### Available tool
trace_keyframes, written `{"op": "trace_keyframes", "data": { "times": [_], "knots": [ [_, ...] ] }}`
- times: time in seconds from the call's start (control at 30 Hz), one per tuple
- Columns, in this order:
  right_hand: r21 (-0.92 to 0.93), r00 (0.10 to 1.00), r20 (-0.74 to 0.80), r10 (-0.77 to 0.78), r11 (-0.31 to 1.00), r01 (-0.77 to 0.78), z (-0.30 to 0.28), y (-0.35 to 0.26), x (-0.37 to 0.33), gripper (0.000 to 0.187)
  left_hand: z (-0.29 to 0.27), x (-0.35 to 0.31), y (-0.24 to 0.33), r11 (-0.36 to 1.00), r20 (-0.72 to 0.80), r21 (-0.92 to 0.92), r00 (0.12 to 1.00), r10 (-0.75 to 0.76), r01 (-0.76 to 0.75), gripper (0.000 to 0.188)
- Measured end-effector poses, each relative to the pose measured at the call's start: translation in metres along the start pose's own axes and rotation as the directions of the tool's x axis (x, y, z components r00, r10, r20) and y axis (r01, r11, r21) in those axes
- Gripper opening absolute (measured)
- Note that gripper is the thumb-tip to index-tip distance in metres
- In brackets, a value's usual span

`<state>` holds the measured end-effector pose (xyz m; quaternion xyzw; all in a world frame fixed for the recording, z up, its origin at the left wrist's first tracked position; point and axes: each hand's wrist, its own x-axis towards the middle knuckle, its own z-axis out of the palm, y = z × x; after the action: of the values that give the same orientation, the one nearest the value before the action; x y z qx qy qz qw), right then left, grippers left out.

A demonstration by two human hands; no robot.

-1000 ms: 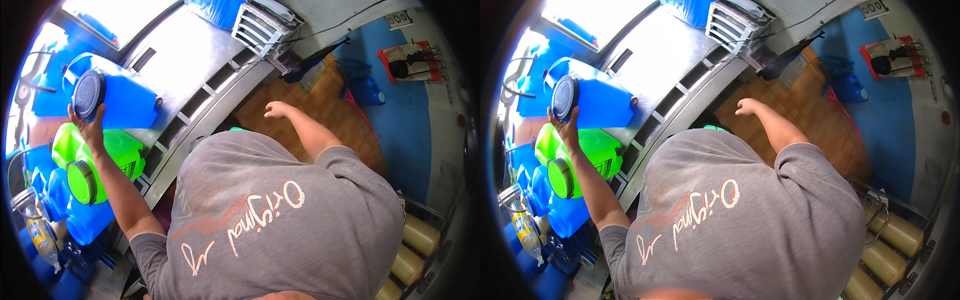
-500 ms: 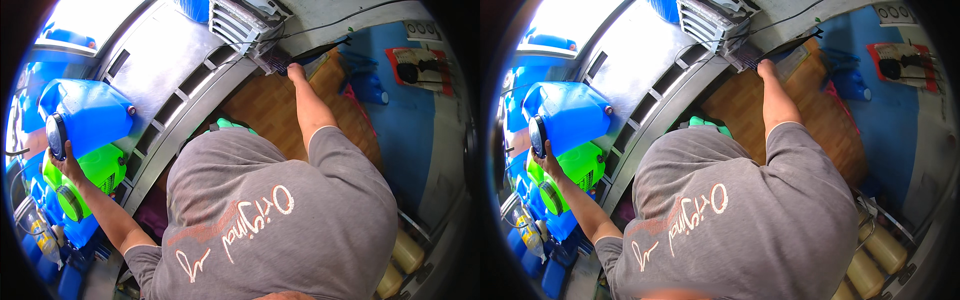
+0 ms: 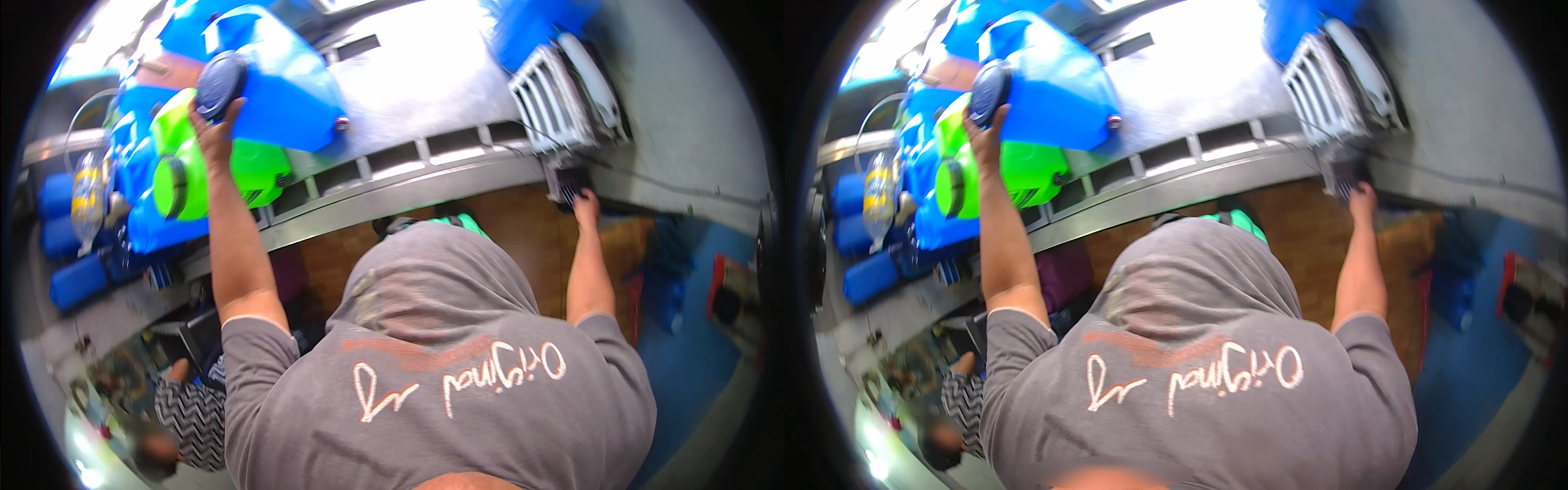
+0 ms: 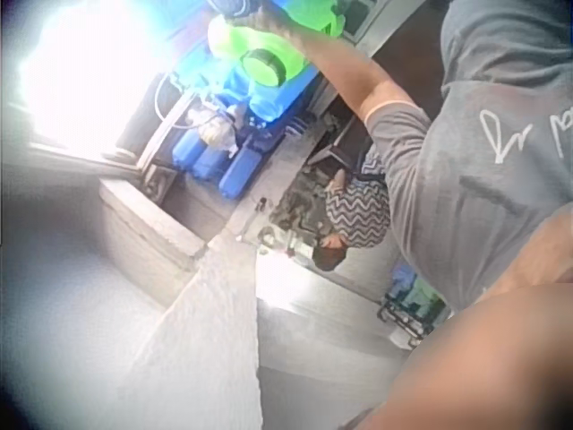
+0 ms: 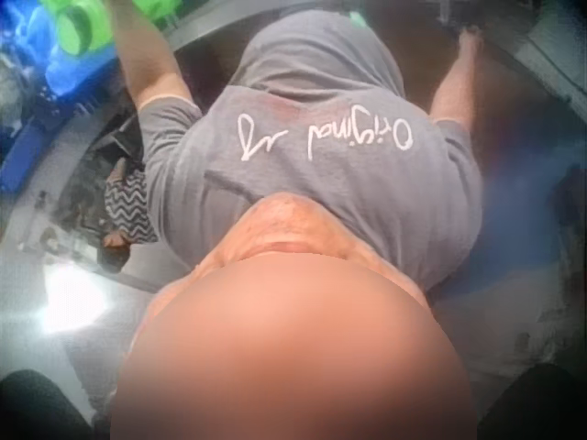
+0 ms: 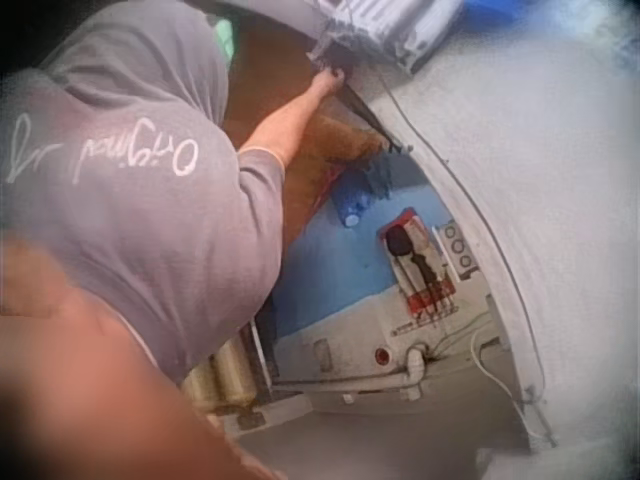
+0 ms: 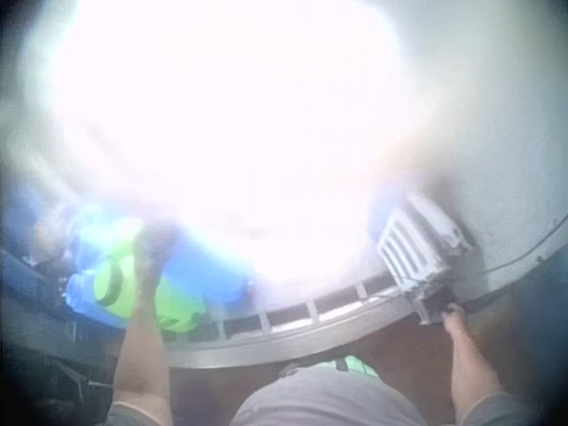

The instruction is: The person places lids on several large plastic jugs, wraps each lid with a strip of tape, and then uses a handheld heat gun to seal the tape around the lid rims. The person handles blue and green jugs one at a time, secures the lids, and moves the sealed jugs aside.

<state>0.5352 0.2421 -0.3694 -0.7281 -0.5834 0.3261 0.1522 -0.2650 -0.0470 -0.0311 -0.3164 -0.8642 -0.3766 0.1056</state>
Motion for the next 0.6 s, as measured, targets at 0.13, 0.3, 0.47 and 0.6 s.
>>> {"op": "trace_keyframes", "data": {
  "times": [0.13,0.3,0.47,0.6],
  "knots": [
    [0.085,0.981,0.143,-0.134,0.989,0.122,-0.021,-0.029,-0.022,0.026,-0.009,-0.008,0.021,0.984,0.064,-0.179,0.998,0.008,0.003,0.115],
    [0.157,0.814,0.468,-0.343,0.939,0.305,-0.060,-0.116,-0.080,0.018,-0.020,-0.010,0.043,0.999,0.081,-0.027,0.996,-0.024,0.026,0.117],
    [0.148,0.629,0.620,-0.470,0.857,0.494,-0.063,-0.222,-0.142,0.018,-0.029,-0.009,0.053,1.000,0.110,0.008,0.994,0.012,-0.013,0.119],
    [0.177,0.572,0.654,-0.495,0.835,0.520,-0.044,-0.291,-0.179,0.018,-0.037,-0.005,0.059,0.998,0.153,0.064,0.988,-0.001,-0.009,0.121]
  ]
}}
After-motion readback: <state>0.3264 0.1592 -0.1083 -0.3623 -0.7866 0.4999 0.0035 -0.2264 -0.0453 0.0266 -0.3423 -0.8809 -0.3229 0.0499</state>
